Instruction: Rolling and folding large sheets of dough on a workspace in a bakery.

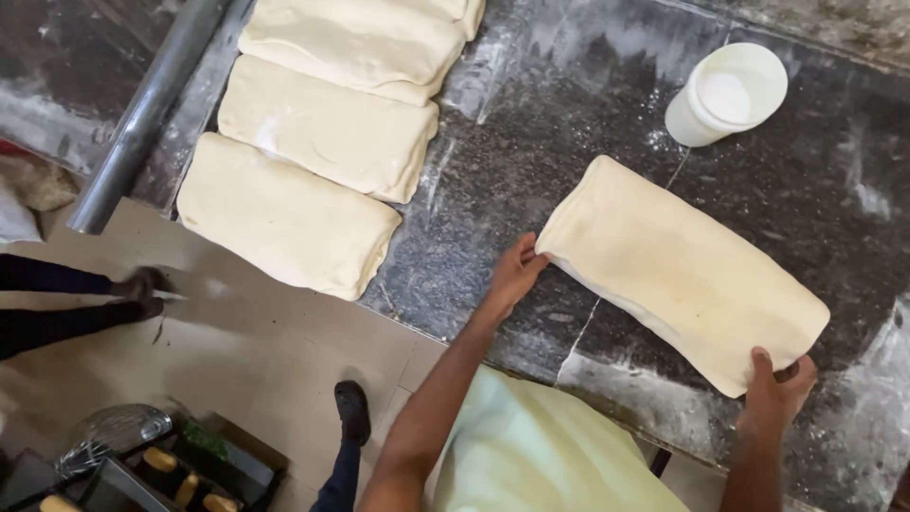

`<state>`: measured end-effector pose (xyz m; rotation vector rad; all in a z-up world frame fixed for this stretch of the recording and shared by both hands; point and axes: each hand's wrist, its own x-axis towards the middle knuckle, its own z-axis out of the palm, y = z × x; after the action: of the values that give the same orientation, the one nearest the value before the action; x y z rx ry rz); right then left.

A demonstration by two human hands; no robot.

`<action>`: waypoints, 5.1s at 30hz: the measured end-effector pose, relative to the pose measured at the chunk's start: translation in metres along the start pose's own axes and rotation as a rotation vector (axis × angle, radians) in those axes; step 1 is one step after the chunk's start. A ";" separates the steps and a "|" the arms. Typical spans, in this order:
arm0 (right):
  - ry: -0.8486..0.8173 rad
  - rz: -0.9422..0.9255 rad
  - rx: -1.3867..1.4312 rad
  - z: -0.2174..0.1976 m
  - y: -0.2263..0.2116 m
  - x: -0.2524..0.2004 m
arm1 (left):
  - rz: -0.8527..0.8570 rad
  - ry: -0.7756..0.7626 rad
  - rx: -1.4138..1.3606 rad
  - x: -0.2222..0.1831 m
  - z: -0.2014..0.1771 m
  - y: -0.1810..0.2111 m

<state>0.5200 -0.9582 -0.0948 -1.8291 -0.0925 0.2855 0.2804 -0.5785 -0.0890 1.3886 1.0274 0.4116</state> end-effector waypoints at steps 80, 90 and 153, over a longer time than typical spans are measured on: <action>-0.107 -0.531 -0.411 0.146 -0.216 0.146 | 0.000 0.634 -0.251 0.097 -0.106 0.134; -0.707 -0.485 -1.368 0.224 -0.209 0.268 | 0.012 -0.187 -0.159 -0.032 -0.013 0.055; -0.262 0.343 0.395 0.123 -0.117 0.057 | -0.062 -0.175 -0.248 0.167 -0.099 0.033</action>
<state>0.5548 -0.7987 -0.0220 -1.4009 0.0925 0.7320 0.3026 -0.3831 -0.1028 1.1467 0.8436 0.3522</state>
